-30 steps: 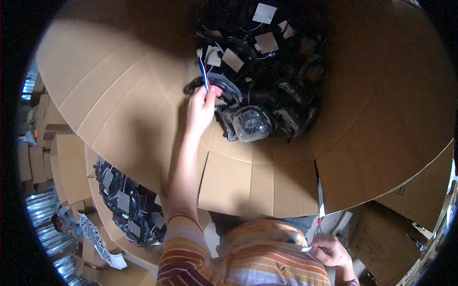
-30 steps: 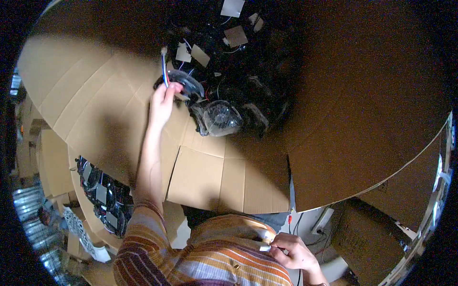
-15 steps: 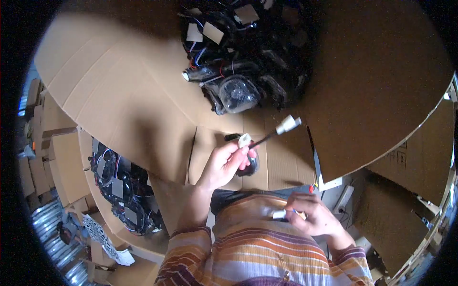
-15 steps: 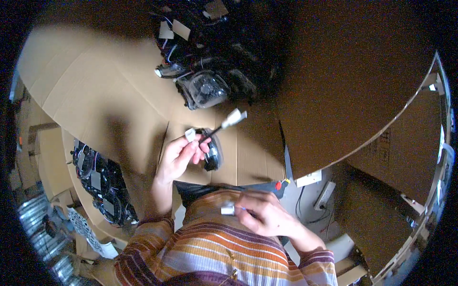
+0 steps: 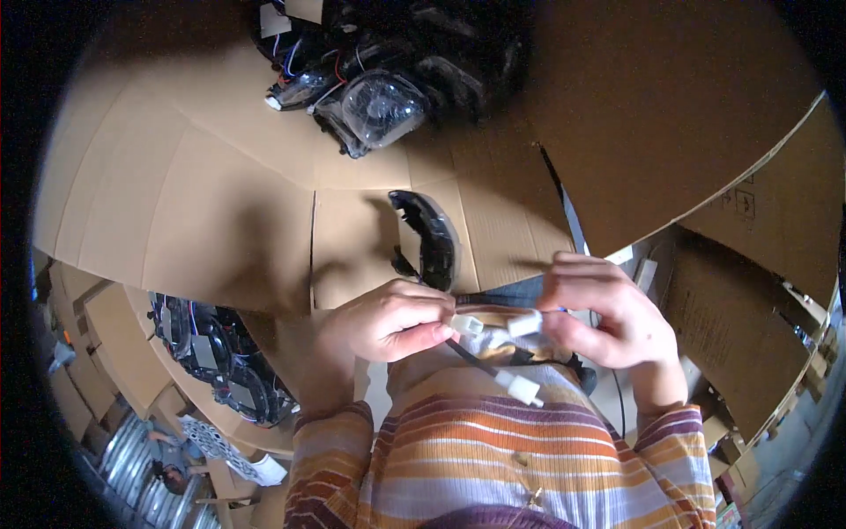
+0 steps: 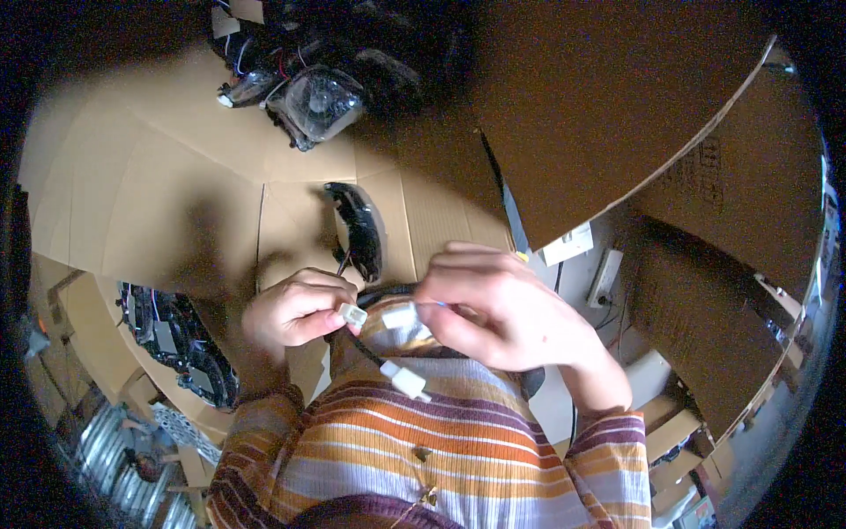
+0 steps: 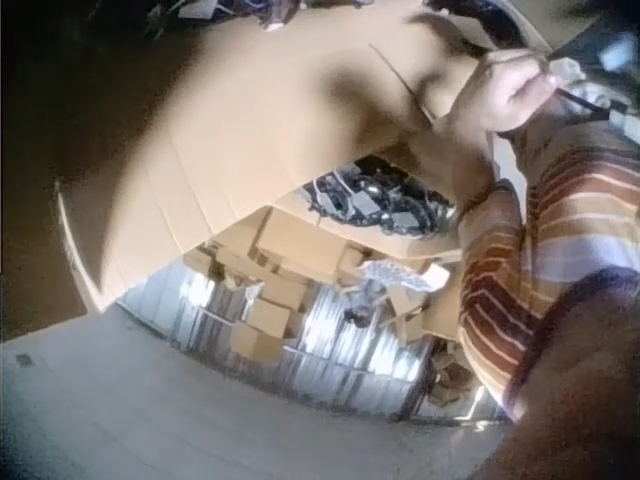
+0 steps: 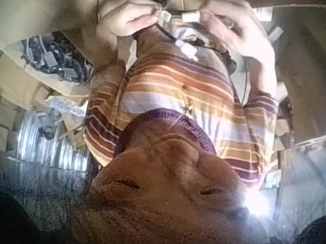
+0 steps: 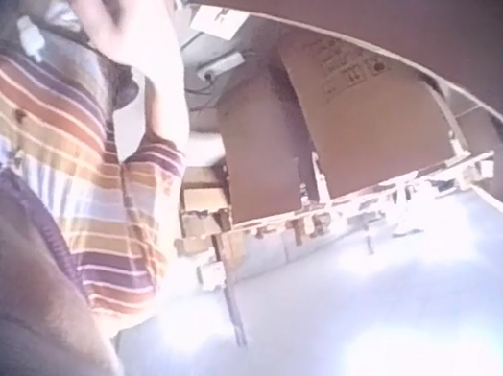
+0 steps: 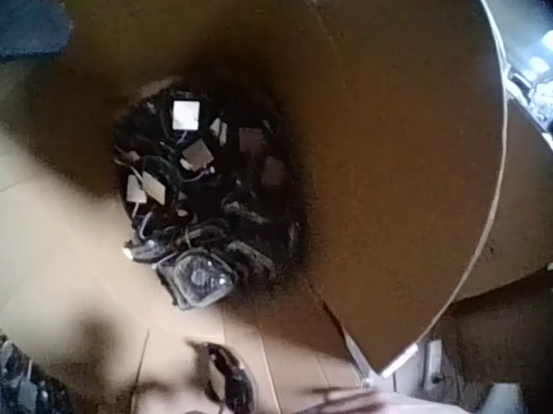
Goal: The person sorts electronic cables and plastic connectors from large cardboard bins by hand, inspecting them one by one.
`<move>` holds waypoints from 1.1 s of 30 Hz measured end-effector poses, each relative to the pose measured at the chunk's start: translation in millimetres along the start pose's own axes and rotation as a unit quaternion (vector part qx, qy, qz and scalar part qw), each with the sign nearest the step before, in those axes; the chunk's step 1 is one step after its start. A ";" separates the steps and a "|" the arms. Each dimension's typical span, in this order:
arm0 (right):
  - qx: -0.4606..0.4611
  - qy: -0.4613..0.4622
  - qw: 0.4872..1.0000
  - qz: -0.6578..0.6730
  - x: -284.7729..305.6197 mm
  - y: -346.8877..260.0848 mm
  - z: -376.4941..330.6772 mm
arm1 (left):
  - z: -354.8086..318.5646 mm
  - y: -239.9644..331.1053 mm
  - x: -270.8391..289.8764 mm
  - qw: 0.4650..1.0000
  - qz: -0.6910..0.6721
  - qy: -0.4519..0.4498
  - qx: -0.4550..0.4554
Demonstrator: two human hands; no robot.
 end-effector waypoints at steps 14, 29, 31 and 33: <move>0.014 -0.008 0.990 -0.139 -17.6 6.5 -7.0 | 1.4 -10.7 -17.9 0.988 -0.148 -0.045 0.002; -0.032 0.048 0.997 -0.060 11.1 9.8 -22.5 | -4.5 -24.6 -1.7 0.952 -0.234 0.177 0.081; -0.035 0.044 0.998 -0.011 10.1 12.2 -28.9 | -0.5 -25.7 -3.9 0.951 -0.236 0.185 0.074; -0.034 0.046 0.998 -0.005 10.0 11.7 -31.8 | -2.5 -27.7 -5.6 0.952 -0.227 0.197 0.052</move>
Point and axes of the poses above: each hand's wrist, its own z-axis towards the middle knuckle, its own x-axis out of the back of the hand, y = z × x, the point moved 3 cm from there along z, towards the middle knuckle, and after that the axes turned 14 degrees about -x, right-handed, at the moved point
